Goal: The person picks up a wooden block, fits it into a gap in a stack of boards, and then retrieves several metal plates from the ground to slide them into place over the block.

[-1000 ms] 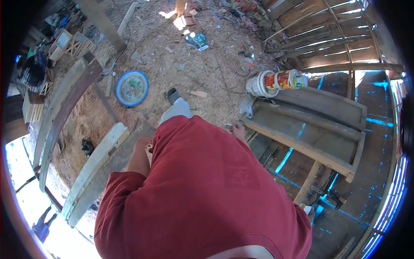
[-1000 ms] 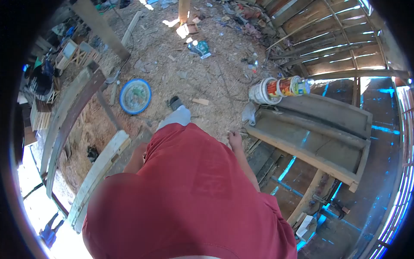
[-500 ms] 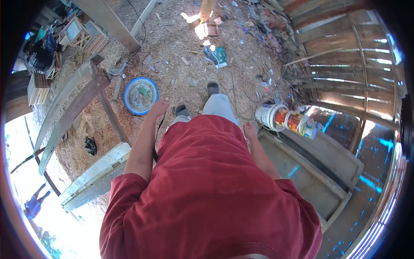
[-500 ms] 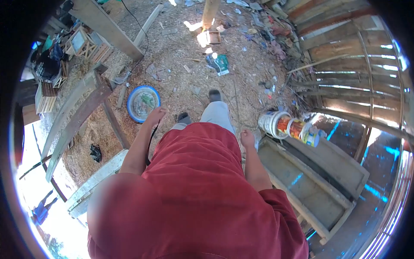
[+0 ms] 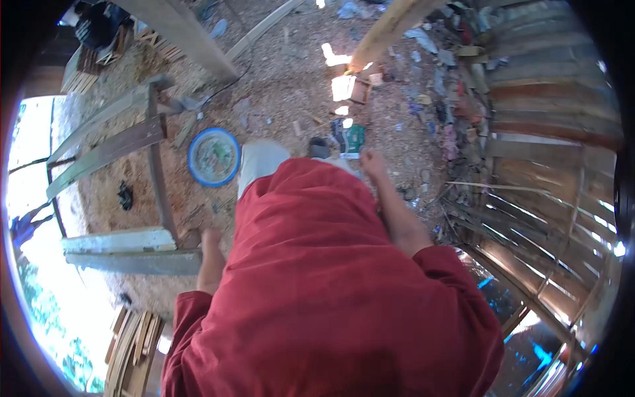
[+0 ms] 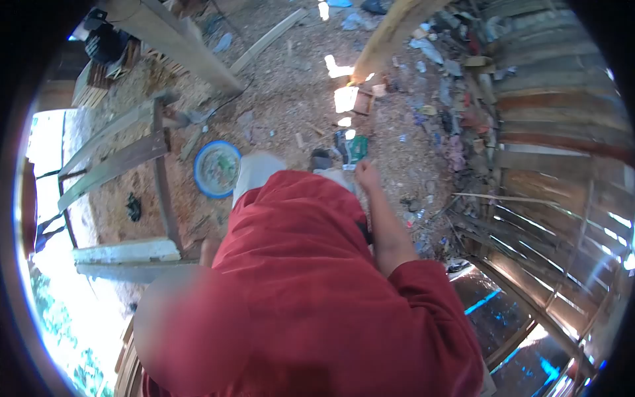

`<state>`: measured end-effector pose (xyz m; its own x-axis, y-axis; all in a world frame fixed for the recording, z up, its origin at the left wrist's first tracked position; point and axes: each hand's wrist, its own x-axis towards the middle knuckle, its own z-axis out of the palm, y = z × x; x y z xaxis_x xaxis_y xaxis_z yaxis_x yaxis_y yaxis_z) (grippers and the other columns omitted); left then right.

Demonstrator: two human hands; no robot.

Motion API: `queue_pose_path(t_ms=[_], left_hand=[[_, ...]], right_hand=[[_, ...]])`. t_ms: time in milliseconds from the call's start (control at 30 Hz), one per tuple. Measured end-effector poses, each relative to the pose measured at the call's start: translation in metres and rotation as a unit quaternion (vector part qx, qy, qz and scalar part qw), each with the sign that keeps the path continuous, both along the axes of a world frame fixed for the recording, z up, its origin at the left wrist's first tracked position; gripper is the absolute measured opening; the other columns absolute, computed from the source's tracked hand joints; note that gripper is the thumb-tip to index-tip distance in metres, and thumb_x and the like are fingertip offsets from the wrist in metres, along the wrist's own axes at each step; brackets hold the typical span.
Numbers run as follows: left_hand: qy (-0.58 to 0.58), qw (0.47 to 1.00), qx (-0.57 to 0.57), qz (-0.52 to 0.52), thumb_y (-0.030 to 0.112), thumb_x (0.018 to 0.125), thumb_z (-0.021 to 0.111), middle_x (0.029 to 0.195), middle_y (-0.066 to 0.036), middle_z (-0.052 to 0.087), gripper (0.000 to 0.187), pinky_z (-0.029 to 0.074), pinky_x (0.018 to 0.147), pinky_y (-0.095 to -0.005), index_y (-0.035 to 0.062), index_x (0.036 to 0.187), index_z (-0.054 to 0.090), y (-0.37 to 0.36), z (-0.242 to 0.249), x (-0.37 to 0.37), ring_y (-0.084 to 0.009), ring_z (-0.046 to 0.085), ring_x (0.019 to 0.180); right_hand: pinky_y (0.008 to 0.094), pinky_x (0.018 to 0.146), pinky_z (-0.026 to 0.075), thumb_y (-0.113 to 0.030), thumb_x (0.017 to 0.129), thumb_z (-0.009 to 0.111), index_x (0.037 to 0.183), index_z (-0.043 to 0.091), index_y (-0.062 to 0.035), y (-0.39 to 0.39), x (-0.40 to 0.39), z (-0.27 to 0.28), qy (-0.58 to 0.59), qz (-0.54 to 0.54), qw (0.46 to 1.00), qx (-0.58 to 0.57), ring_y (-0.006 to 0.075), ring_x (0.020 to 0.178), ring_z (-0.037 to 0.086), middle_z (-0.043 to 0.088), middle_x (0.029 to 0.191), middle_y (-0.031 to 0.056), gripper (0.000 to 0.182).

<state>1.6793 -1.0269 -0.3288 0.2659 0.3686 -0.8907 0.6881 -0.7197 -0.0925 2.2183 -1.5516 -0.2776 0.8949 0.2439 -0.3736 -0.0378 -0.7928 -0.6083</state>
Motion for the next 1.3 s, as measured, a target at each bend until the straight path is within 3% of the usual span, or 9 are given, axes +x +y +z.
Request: queue_pose_path(t_ms=[333, 433, 500, 533, 633, 667, 867, 1000, 1300], left_hand=[[-0.175, 0.962, -0.007, 0.212, 0.050, 0.097, 0.056, 0.134, -0.028, 0.069, 0.060, 0.052, 0.108, -0.0527, 0.0013, 0.127, 0.074, -0.036, 0.006, 0.196, -0.0430, 0.065, 0.129], [-0.043, 0.958, 0.106, 0.263, 0.052, 0.097, 0.055, 0.130, -0.029, 0.069, 0.059, 0.052, 0.106, -0.0535, 0.0038, 0.125, 0.074, 0.023, 0.123, 0.355, -0.0451, 0.065, 0.126], [-0.056, 0.986, 0.069, 0.141, 0.053, 0.097, 0.055, 0.129, -0.030, 0.069, 0.059, 0.052, 0.107, -0.0536, 0.0043, 0.126, 0.074, 0.096, 0.020, 0.339, -0.0457, 0.065, 0.125], [-0.093, 0.995, 0.030, 0.031, 0.053, 0.098, 0.055, 0.128, -0.030, 0.069, 0.059, 0.052, 0.107, -0.0538, 0.0048, 0.126, 0.073, 0.144, -0.024, 0.340, -0.0462, 0.065, 0.124], [-0.138, 0.980, 0.030, 0.138, 0.053, 0.098, 0.057, 0.128, -0.029, 0.070, 0.058, 0.052, 0.106, -0.0555, 0.0055, 0.129, 0.071, 0.191, 0.051, 0.527, -0.0469, 0.065, 0.123], [-0.156, 0.980, 0.003, 0.125, 0.049, 0.100, 0.057, 0.128, -0.028, 0.070, 0.054, 0.052, 0.103, -0.0562, 0.0048, 0.128, 0.070, 0.214, 0.040, 0.571, -0.0470, 0.066, 0.122], [-0.336, 0.902, -0.129, 0.239, 0.037, 0.107, 0.059, 0.118, -0.022, 0.075, 0.041, 0.054, 0.100, -0.0437, 0.0064, 0.134, 0.066, 0.238, 0.049, 0.850, -0.0363, 0.071, 0.117], [-0.406, 0.825, -0.225, 0.323, 0.029, 0.108, 0.060, 0.120, -0.019, 0.075, 0.034, 0.055, 0.098, -0.0391, 0.0055, 0.132, 0.067, 0.226, 0.070, 0.942, -0.0293, 0.072, 0.116], [-0.329, 0.873, -0.180, 0.312, 0.025, 0.105, 0.066, 0.122, -0.017, 0.075, 0.028, 0.058, 0.095, -0.0405, 0.0071, 0.126, 0.070, 0.272, 0.064, 1.006, -0.0304, 0.074, 0.111]], right_hand=[[0.0310, 0.063, 0.052, -0.019, 0.104, 0.062, 0.112, 0.068, -0.0070, 0.191, 0.221, 0.063, 0.214, -0.261, 0.893, 0.299, 0.0149, 0.079, 0.069, 0.072, 0.095, 0.0051, 0.015], [0.0307, 0.056, 0.047, -0.016, 0.104, 0.060, 0.102, 0.062, -0.0064, 0.275, 0.253, 0.073, 0.300, -0.354, 0.815, 0.348, 0.0139, 0.069, 0.063, 0.065, 0.084, 0.0037, 0.010], [0.0331, 0.065, 0.054, -0.021, 0.107, 0.056, 0.113, 0.066, -0.0069, 0.315, 0.264, 0.050, 0.357, -0.316, 0.753, 0.454, 0.0158, 0.077, 0.067, 0.070, 0.092, 0.0035, 0.019], [0.0329, 0.065, 0.053, -0.021, 0.107, 0.056, 0.110, 0.066, -0.0069, 0.331, 0.266, 0.036, 0.350, -0.313, 0.759, 0.451, 0.0157, 0.076, 0.066, 0.070, 0.089, 0.0041, 0.018], [0.0343, 0.060, 0.052, -0.019, 0.107, 0.053, 0.099, 0.067, -0.0061, 0.385, 0.297, 0.026, 0.312, -0.298, 0.816, 0.385, 0.0161, 0.072, 0.064, 0.066, 0.079, 0.0063, 0.020], [0.0335, 0.058, 0.051, -0.016, 0.107, 0.050, 0.103, 0.066, -0.0043, 0.409, 0.314, 0.028, 0.358, -0.402, 0.735, 0.412, 0.0164, 0.073, 0.063, 0.065, 0.082, 0.0067, 0.020], [0.0315, 0.061, 0.053, -0.011, 0.110, 0.046, 0.116, 0.062, -0.0016, 0.465, 0.410, -0.003, 0.299, -0.453, 0.719, 0.433, 0.0149, 0.074, 0.061, 0.064, 0.092, 0.0061, 0.019], [0.0309, 0.064, 0.054, -0.010, 0.112, 0.047, 0.125, 0.061, -0.0007, 0.500, 0.491, 0.024, 0.250, -0.517, 0.712, 0.404, 0.0144, 0.075, 0.062, 0.065, 0.096, 0.0073, 0.021], [0.0285, 0.065, 0.052, -0.014, 0.108, 0.058, 0.116, 0.065, -0.0064, 0.556, 0.695, 0.067, 0.181, -0.435, 0.782, 0.409, 0.0132, 0.078, 0.063, 0.069, 0.095, 0.0049, 0.012]])
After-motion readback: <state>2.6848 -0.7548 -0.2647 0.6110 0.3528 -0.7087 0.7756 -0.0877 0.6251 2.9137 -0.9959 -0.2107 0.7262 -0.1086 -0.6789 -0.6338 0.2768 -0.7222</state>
